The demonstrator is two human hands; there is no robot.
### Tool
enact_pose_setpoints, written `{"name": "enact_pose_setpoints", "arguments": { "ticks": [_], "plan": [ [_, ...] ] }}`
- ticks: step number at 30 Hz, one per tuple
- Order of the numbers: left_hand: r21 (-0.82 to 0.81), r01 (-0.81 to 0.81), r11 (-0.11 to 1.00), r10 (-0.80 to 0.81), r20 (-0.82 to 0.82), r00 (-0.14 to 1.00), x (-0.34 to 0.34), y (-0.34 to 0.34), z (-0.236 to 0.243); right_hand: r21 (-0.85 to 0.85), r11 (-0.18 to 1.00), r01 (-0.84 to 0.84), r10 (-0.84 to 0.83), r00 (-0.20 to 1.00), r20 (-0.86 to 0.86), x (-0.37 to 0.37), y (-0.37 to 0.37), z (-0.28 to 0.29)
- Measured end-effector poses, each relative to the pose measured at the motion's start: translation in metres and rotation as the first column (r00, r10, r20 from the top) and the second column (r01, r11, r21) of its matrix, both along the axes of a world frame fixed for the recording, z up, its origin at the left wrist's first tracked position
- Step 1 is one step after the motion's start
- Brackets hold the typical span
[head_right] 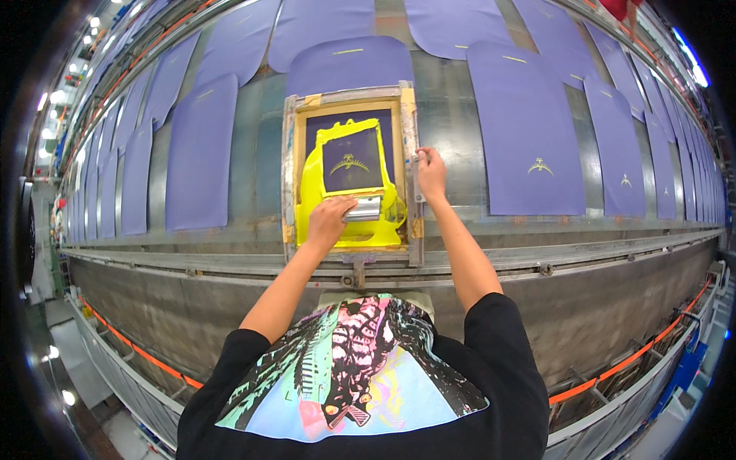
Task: The person uses a squeegee to pull yellow ink across a screen-printing frame, imprinting a design onto purple t-shirts laid out on a conveyor. After printing several shirts, the person carries the frame to a workbench and adds more yellow ink from a bottle.
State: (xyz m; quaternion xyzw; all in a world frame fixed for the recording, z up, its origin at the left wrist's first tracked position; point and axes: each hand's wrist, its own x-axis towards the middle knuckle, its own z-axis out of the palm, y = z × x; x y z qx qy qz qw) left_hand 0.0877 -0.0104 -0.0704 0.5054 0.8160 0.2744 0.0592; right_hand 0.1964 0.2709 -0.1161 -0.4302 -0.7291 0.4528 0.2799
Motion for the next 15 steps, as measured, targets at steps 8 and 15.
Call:
{"name": "enact_pose_setpoints", "arguments": {
  "ticks": [8, 15],
  "plan": [
    [0.013, 0.067, 0.998, -0.068, 0.109, 0.992, 0.076, 0.027, 0.029, 0.022, 0.995, 0.095, -0.096, 0.992, 0.077, 0.067, 0.020, 0.083],
    [-0.027, 0.014, 1.000, -0.010, 0.150, 0.989, 0.088, 0.043, 0.056, -0.047, 0.999, 0.025, -0.025, 1.000, -0.014, 0.081, 0.028, 0.098]
  ]
}}
